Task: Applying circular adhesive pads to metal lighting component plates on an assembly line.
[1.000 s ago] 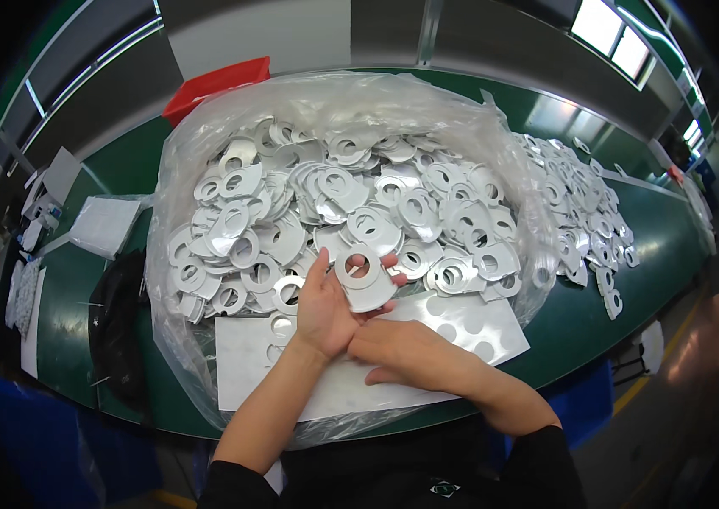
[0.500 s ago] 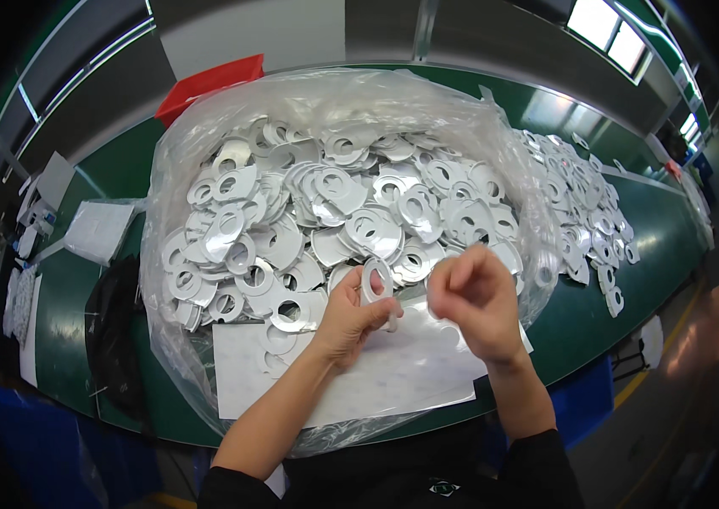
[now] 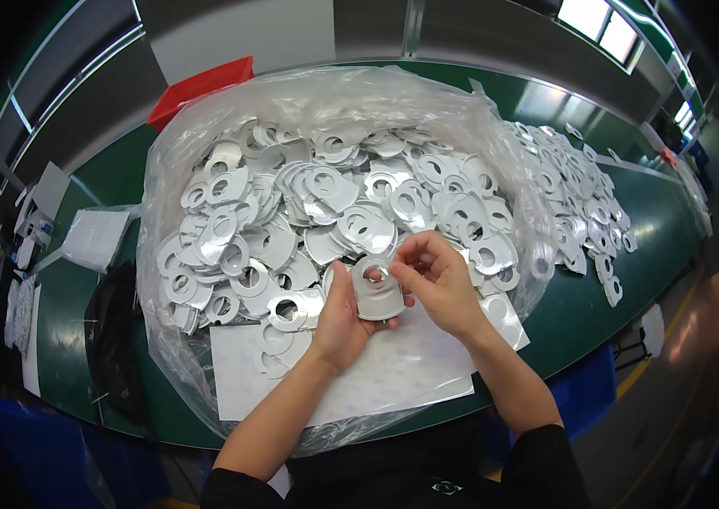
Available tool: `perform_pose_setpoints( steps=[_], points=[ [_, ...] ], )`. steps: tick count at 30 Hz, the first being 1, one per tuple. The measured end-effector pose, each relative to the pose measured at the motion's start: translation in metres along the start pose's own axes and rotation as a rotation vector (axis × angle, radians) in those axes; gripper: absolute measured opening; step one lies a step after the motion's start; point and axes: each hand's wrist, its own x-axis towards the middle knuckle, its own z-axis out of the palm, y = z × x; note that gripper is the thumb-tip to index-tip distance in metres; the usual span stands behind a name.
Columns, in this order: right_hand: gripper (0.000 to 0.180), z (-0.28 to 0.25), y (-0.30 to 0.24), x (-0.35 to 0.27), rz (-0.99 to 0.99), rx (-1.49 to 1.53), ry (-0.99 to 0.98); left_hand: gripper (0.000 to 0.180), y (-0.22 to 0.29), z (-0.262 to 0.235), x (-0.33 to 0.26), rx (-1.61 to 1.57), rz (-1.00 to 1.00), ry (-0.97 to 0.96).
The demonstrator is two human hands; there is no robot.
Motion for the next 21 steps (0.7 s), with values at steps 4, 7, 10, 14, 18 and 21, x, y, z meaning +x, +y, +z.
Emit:
perform_pose_setpoints(
  steps=[4, 7, 10, 14, 18, 21],
  points=[
    [0.017, -0.001, 0.0021, 0.0008, 0.014, -0.037, -0.026, 0.067, -0.0026, 0.0035, -0.0002, 0.051, -0.039, 0.107],
    [0.016, -0.0027, 0.0054, 0.0017, -0.029, -0.039, -0.064, 0.066, -0.0035, 0.0021, 0.0011, 0.056, -0.06, 0.138],
    [0.017, -0.0043, 0.0044, 0.0024, 0.015, -0.035, -0.108, 0.066, -0.0021, 0.0029, 0.0007, 0.06, -0.065, 0.146],
    [0.016, -0.0069, 0.0071, 0.0035, 0.019, -0.031, -0.144, 0.065, -0.002, 0.0034, 0.0014, 0.066, -0.075, 0.176],
    [0.016, -0.006, 0.0067, 0.0031, 0.029, -0.018, -0.146, 0.063, -0.0009, 0.0044, 0.0009, 0.078, -0.08, 0.171],
    [0.016, -0.0045, 0.0071, 0.0034, 0.022, -0.025, -0.141, 0.062, -0.0005, 0.0052, 0.0, 0.073, -0.072, 0.192]
  ],
)
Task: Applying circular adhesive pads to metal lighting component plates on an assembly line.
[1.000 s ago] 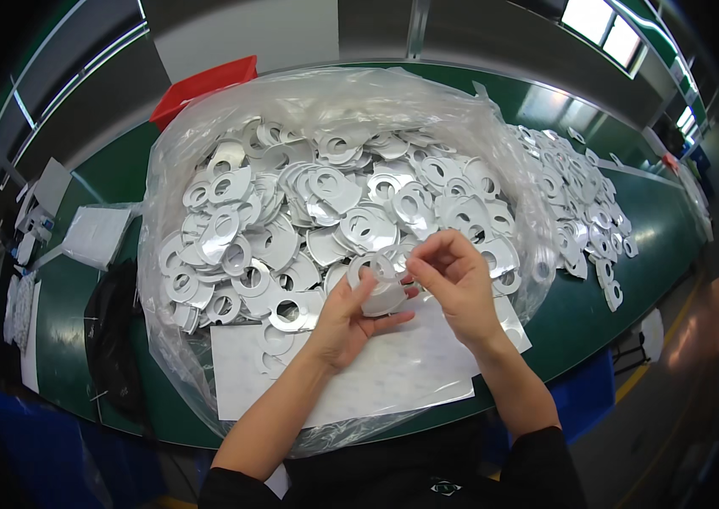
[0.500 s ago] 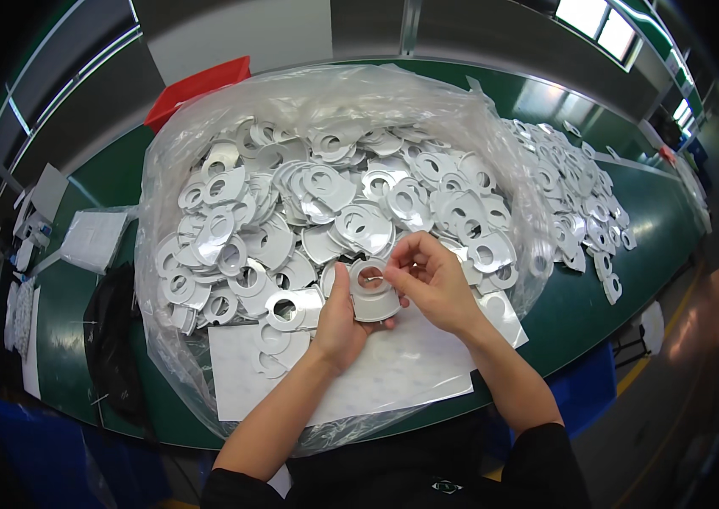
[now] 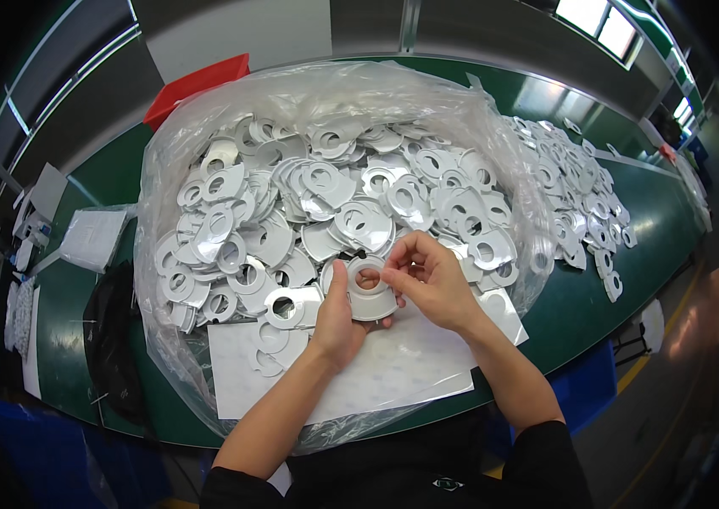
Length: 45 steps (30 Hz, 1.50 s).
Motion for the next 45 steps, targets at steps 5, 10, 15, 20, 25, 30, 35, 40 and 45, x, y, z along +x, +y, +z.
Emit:
perform_pose_setpoints(
  steps=[5, 10, 15, 20, 25, 30, 35, 40, 45],
  points=[
    [0.016, -0.001, 0.0, 0.0, 0.002, -0.006, -0.007, 0.061, -0.001, -0.001, 0.001, -0.001, -0.001, -0.011],
    [0.015, -0.002, 0.001, 0.0, 0.006, -0.002, -0.008, 0.061, -0.001, 0.0, 0.001, -0.014, -0.006, -0.007],
    [0.015, -0.001, -0.001, 0.0, 0.013, -0.025, -0.005, 0.061, 0.0, 0.0, 0.0, -0.011, -0.004, -0.011],
    [0.013, 0.001, 0.002, 0.0, -0.026, -0.016, 0.026, 0.062, 0.0, 0.0, 0.001, -0.006, -0.012, -0.011],
    [0.012, 0.001, 0.003, 0.0, -0.028, -0.023, 0.031, 0.063, 0.001, 0.001, 0.0, -0.005, -0.008, -0.006],
    [0.012, 0.002, 0.001, -0.002, -0.053, -0.102, 0.042, 0.057, 0.0, 0.002, 0.0, -0.015, -0.009, 0.005],
    [0.013, 0.004, 0.0, -0.003, -0.082, -0.195, 0.069, 0.017, -0.002, -0.002, 0.0, 0.053, 0.01, 0.04],
    [0.014, 0.008, -0.003, -0.004, -0.161, -0.348, 0.118, 0.016, -0.006, -0.01, 0.004, 0.048, 0.033, 0.019],
    [0.02, 0.007, -0.009, -0.006, -0.458, -0.819, 0.123, 0.018, -0.006, -0.012, 0.003, 0.033, 0.046, 0.016]
  ],
)
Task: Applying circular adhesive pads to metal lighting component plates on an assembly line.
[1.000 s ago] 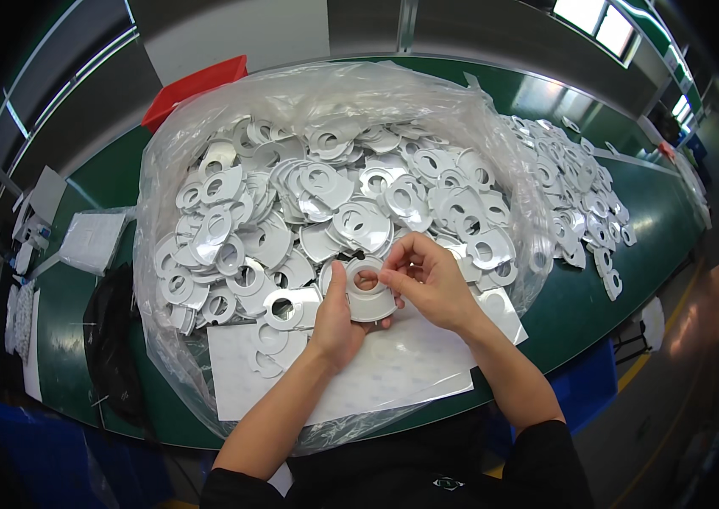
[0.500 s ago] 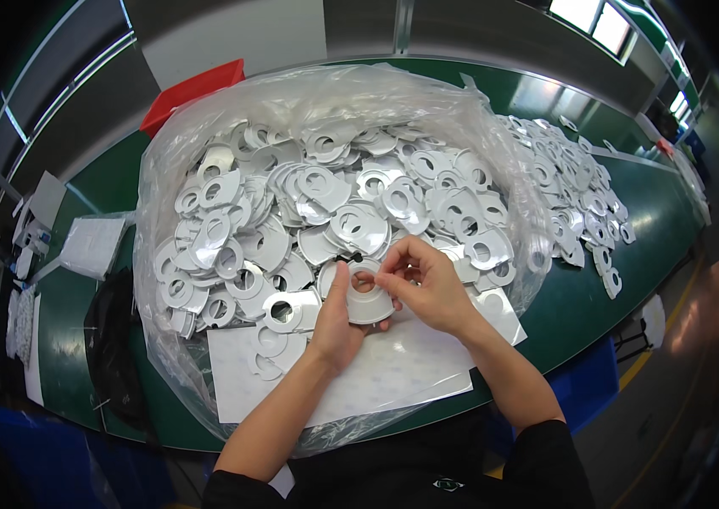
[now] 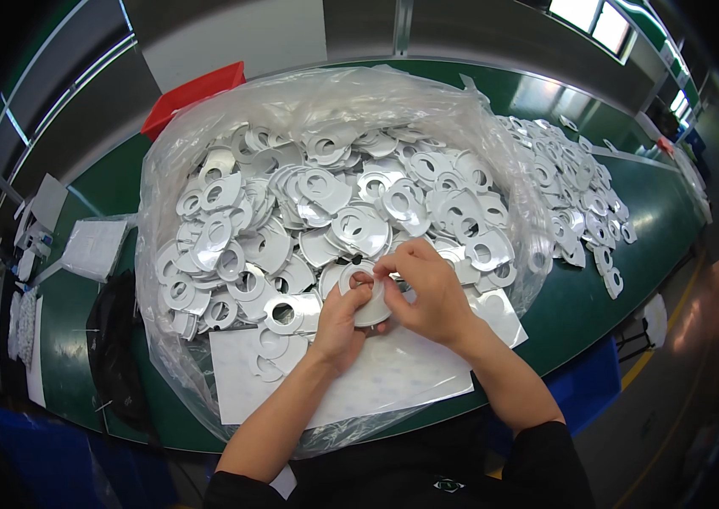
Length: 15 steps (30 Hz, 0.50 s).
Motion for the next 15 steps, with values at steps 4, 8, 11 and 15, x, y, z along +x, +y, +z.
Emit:
perform_pose_setpoints(
  steps=[4, 8, 11, 15],
  points=[
    [0.022, 0.002, 0.004, 0.0, -0.171, -0.144, 0.095, 0.02, 0.001, 0.006, 0.0, -0.003, 0.042, -0.013],
    [0.019, 0.0, 0.002, 0.003, -0.027, -0.115, 0.212, 0.027, 0.005, 0.008, -0.005, 0.036, 0.075, -0.062],
    [0.018, 0.0, 0.005, 0.001, 0.309, 0.29, 0.062, 0.036, 0.005, 0.006, -0.002, 0.063, 0.049, -0.105],
    [0.023, 0.0, 0.009, 0.0, 0.601, 0.717, -0.059, 0.049, 0.005, 0.011, -0.007, 0.136, 0.038, -0.103]
  ],
)
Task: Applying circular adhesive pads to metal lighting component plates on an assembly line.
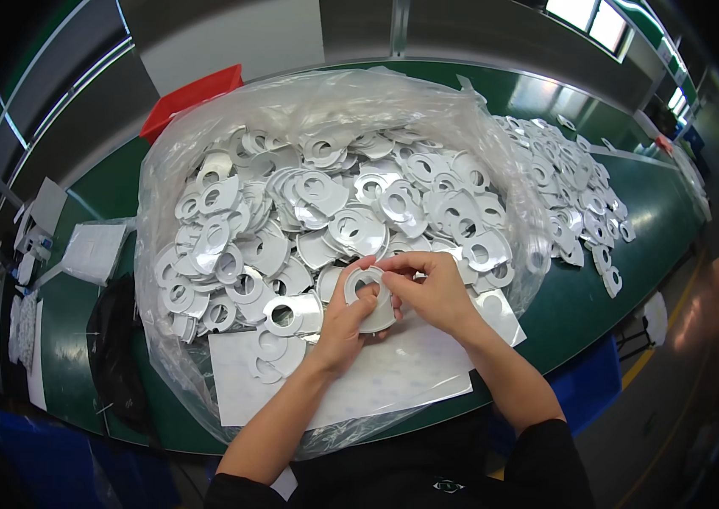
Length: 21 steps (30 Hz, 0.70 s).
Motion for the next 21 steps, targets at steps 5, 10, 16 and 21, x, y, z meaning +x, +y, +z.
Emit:
perform_pose_setpoints(
  steps=[5, 10, 16, 21],
  points=[
    [0.018, 0.0, -0.002, -0.002, 0.025, -0.019, 0.03, 0.061, -0.005, -0.002, 0.001, 0.073, 0.073, -0.092],
    [0.01, 0.0, -0.009, -0.004, 0.045, -0.046, 0.03, 0.06, 0.0, 0.002, -0.003, 0.206, 0.061, -0.085],
    [0.023, 0.01, -0.005, -0.009, 0.04, -0.148, 0.125, 0.078, -0.005, -0.002, -0.002, 0.169, 0.038, -0.13],
    [0.044, 0.013, -0.008, -0.011, -0.215, -0.867, 0.247, 0.087, -0.004, 0.003, -0.002, 0.166, 0.008, -0.075]
  ],
)
